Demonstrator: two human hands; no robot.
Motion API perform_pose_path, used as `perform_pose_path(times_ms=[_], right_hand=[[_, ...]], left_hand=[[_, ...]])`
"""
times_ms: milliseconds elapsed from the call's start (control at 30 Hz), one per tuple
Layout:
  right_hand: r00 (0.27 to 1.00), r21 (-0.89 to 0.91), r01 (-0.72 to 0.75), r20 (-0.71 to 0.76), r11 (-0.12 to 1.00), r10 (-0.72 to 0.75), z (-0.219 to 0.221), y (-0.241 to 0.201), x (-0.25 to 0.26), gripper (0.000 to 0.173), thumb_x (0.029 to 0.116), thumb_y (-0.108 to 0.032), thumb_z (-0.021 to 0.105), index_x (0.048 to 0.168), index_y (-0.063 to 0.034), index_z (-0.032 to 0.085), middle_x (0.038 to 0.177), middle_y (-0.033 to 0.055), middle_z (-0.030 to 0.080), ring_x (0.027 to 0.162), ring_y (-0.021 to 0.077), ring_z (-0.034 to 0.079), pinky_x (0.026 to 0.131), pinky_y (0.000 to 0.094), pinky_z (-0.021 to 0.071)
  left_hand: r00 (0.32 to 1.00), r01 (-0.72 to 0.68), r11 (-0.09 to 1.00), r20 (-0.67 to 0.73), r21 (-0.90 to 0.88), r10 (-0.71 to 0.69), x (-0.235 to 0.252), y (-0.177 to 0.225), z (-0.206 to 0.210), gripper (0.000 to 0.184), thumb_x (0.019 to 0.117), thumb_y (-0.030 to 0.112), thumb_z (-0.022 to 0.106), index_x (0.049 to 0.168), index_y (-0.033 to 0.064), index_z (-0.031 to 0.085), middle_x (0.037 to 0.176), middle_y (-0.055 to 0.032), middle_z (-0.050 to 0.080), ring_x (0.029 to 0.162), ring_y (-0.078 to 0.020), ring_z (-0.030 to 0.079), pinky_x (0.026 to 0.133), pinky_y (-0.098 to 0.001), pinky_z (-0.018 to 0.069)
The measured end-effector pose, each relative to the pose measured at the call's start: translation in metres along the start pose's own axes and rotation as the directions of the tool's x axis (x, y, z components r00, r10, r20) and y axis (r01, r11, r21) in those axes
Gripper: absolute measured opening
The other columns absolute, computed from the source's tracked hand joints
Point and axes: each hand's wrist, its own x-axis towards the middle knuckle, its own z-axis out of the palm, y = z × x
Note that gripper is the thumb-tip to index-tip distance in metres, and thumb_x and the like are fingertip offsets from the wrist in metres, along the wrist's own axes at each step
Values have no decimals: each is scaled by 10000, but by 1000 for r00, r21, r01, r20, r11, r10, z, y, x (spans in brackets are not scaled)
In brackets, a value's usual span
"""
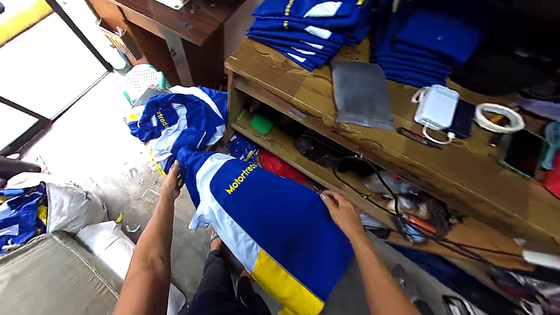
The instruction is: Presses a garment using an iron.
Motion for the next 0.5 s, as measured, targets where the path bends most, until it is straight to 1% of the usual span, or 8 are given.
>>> perform_pose_path(times_ms=[67, 133, 200, 267, 333, 400, 467, 500], right_hand=[[999, 84, -34, 8, 996, 34, 10, -2, 16, 360, 1063, -269, 545, 1137, 33, 725, 1119, 265, 707, 1116, 395, 656, 1012, 615, 443], [999, 77, -48, -20, 996, 50, 9, -3, 19, 311, 1054, -211, 554, 1085, 51, 718, 1058, 265, 705, 1058, 388, 662, 981, 605, 453], [996, 43, -72, -56, 997, 74, 7, 0, 19, 317, 1057, -198, 543, 1090, 69, 710, 1055, 288, 700, 1054, 420, 659, 979, 631, 443], [991, 16, -114, -74, 993, 115, 8, 9, 21, 324, 1058, -208, 540, 1080, 65, 712, 1031, 291, 695, 1041, 431, 652, 963, 642, 436], [986, -1, -155, -70, 988, 154, 9, 15, 24, 309, 1057, -196, 552, 1067, 66, 717, 1028, 295, 696, 1038, 440, 651, 957, 649, 434], [982, -13, -176, -65, 984, 175, 10, 18, 25, 303, 1056, -187, 559, 1046, 75, 712, 1006, 295, 691, 1011, 429, 651, 940, 639, 439], [982, -27, -177, -65, 984, 175, 10, 20, 24, 306, 1054, -191, 560, 1017, 73, 711, 968, 281, 689, 971, 415, 652, 912, 628, 448], [983, -32, -171, -70, 985, 168, 10, 20, 23, 298, 1049, -188, 566, 1008, 68, 713, 957, 276, 691, 958, 413, 656, 899, 628, 451]], left_hand=[[992, 41, 999, 124, -33, -36, 4, 2, 0, 627, 1069, 558, 397, 1502, 109, 459, 1434, -118, 590, 1292, -256, 582, 1042, -493, 497], [963, -9, 992, 266, -123, 42, 9, 10, 2, 476, 1110, 403, 383, 1410, 48, 487, 1221, -129, 676, 1088, -223, 678, 919, -421, 576], [944, -100, 964, 283, -248, 170, 20, 22, 7, 357, 1112, 227, 421, 1387, 8, 483, 1137, -152, 701, 1016, -230, 707, 908, -421, 593], [949, -166, 949, 219, -268, 228, 33, 37, 15, 306, 1095, 188, 472, 1341, 18, 538, 1075, -126, 713, 959, -201, 707, 887, -400, 592], [961, -197, 968, 163, -157, 222, 46, 49, 31, 267, 1076, 201, 533, 1257, 20, 609, 1004, -101, 719, 884, -163, 702, 836, -363, 592], [954, -250, 965, 188, 76, 232, 60, 46, 45, 296, 1075, 198, 540, 1251, -24, 620, 1069, -139, 701, 939, -151, 670, 896, -354, 552], [916, -374, 851, 290, 368, 277, 75, 21, 52, 334, 1083, 188, 511, 1268, -67, 624, 1197, -202, 684, 1094, -193, 654, 1013, -366, 510], [898, -431, 720, 337, 544, 283, 71, 10, 59, 346, 1084, 184, 487, 1282, -60, 631, 1259, -226, 670, 1184, -246, 642, 1063, -387, 484]])
